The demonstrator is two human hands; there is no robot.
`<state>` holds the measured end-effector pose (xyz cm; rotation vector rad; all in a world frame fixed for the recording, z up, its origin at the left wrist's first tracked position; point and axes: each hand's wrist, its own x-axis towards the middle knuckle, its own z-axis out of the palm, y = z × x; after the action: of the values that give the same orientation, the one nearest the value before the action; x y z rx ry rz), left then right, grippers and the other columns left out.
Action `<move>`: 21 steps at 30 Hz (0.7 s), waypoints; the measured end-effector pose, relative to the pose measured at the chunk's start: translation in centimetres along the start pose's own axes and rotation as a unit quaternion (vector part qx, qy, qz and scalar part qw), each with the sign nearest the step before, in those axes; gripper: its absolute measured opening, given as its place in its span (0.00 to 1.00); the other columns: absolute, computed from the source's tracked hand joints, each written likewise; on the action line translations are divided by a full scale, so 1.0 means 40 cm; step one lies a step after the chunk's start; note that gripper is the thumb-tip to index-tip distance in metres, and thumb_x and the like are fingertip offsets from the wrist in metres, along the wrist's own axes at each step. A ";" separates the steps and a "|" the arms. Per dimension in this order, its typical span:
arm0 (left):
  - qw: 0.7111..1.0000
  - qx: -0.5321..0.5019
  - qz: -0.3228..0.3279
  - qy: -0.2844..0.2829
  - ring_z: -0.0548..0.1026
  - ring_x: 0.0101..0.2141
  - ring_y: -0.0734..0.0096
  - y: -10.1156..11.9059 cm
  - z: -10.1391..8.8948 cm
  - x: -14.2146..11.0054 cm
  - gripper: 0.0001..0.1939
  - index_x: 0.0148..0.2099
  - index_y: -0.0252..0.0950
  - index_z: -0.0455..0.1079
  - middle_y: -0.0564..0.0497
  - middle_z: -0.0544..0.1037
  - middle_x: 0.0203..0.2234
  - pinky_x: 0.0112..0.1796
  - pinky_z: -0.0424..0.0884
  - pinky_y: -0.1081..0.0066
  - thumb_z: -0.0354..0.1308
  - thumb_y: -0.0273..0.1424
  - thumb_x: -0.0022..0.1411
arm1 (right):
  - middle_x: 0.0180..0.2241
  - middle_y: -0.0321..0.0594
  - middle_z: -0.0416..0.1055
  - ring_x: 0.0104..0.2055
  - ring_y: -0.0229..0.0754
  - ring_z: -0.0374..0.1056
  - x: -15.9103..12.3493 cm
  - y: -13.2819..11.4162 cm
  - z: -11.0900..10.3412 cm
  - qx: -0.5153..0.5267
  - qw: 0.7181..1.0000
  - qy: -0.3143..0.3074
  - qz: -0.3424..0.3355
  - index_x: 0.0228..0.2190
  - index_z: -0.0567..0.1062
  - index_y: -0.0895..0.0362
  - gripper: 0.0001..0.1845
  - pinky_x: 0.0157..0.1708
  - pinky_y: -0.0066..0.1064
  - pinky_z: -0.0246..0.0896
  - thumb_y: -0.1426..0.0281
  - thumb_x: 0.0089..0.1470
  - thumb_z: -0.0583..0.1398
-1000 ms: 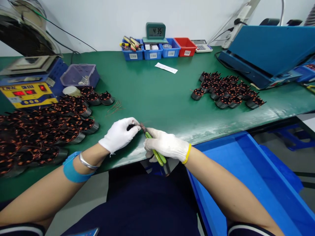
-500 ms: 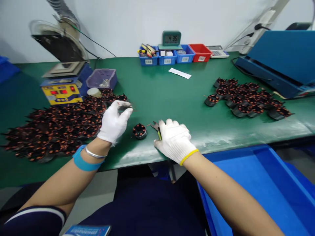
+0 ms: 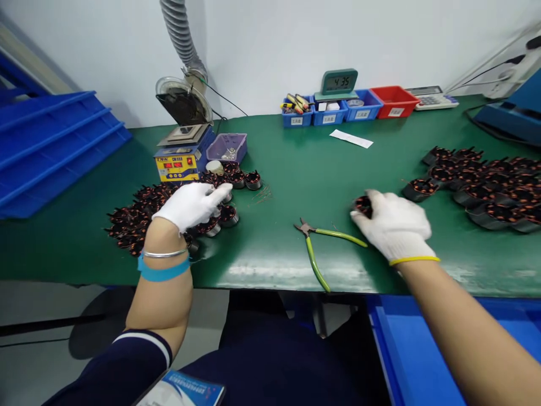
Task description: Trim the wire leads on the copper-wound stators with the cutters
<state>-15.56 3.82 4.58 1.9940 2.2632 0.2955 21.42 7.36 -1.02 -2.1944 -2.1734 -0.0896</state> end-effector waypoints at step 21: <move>0.964 -0.106 0.219 -0.108 0.71 0.55 0.48 0.178 0.184 -0.040 0.53 0.70 0.40 0.50 0.42 0.71 0.58 0.54 0.68 0.58 0.66 0.48 0.46 | 0.57 0.58 0.67 0.61 0.63 0.58 -0.204 -0.088 0.042 0.097 0.963 0.056 -0.247 0.54 0.71 0.65 0.32 0.61 0.55 0.50 0.55 0.56 0.57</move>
<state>-6.91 3.62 -1.10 2.2607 1.5760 0.3222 17.83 -0.59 -3.33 -1.4734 -2.4851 -0.0154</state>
